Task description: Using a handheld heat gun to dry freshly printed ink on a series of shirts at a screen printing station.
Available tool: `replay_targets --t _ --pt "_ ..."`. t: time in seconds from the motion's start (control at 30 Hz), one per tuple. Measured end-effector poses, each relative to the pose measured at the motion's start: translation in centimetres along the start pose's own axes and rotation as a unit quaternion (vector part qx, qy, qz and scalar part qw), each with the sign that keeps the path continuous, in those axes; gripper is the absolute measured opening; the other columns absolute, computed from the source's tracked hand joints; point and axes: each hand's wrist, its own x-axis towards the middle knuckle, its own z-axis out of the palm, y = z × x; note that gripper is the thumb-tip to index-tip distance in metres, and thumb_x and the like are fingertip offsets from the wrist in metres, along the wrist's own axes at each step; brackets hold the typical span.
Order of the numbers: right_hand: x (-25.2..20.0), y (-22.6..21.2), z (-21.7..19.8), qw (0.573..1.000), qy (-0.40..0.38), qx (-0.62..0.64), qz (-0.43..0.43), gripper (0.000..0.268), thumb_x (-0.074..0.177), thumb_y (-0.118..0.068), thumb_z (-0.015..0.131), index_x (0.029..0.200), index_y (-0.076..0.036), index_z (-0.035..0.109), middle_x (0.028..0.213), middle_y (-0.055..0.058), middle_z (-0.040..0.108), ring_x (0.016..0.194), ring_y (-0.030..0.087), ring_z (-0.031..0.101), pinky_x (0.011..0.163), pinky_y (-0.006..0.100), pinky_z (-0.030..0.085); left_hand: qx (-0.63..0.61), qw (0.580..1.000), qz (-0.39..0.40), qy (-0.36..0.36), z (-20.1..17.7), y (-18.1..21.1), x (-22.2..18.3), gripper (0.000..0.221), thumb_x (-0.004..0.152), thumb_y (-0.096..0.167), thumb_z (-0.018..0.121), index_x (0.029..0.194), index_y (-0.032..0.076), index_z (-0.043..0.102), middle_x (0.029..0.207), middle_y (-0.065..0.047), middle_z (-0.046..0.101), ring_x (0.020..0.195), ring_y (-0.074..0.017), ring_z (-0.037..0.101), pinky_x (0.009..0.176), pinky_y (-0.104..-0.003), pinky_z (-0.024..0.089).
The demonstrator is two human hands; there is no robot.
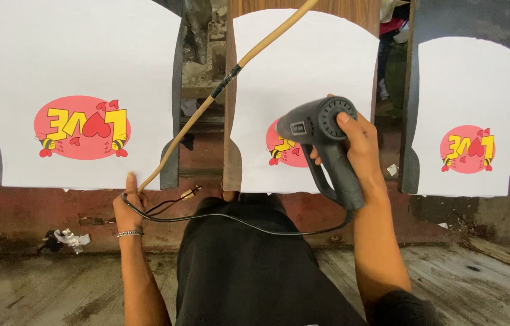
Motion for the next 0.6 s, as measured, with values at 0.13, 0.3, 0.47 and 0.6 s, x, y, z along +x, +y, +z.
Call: replay_targets --t 0.13,0.3,0.47,0.6 --pt "-2.4 -2.5 0.9 0.993 0.066 -0.096 -0.028 0.03 0.105 -0.038 0.062 0.087 -0.014 0.06 0.071 0.009 0.063 0.066 0.016 0.064 0.067 0.034 0.063 -0.006 1.0 0.007 0.006 0.2 0.7 -0.5 0.094 0.112 0.078 0.036 0.049 0.01 0.054 0.047 -0.014 0.05 0.055 -0.0315 0.053 0.057 -0.038 0.041" --pt "-2.0 -1.0 -0.2 1.0 0.007 0.01 0.024 0.037 0.104 -0.036 0.059 0.08 -0.007 0.061 0.064 0.018 0.067 0.057 0.026 0.071 0.052 0.039 0.065 -0.017 1.0 -0.005 0.02 0.3 0.6 -0.3 0.089 0.113 0.076 0.041 0.055 0.011 0.056 0.051 -0.012 0.054 0.059 -0.0293 0.057 0.059 -0.037 0.043" --pt "-2.5 -1.2 -0.4 0.996 0.036 -0.077 -0.012 0.027 0.104 -0.036 0.061 0.097 -0.01 0.065 0.074 0.01 0.064 0.069 0.018 0.064 0.067 0.038 0.063 -0.023 1.0 -0.004 0.014 -0.2 2.2 -1.6 0.085 0.113 0.073 0.046 0.061 0.008 0.06 0.054 -0.013 0.056 0.063 -0.0299 0.056 0.063 -0.037 0.043" --pt "-3.2 0.6 -1.6 0.998 -0.033 -0.016 0.044 0.031 0.096 -0.03 0.063 0.109 -0.003 0.07 0.061 0.022 0.065 0.049 0.031 0.07 0.048 0.042 0.065 -0.039 0.999 0.007 0.026 0.6 0.7 -0.5 0.082 0.113 0.074 0.046 0.065 0.011 0.068 0.051 -0.008 0.055 0.059 -0.0244 0.056 0.059 -0.033 0.044"
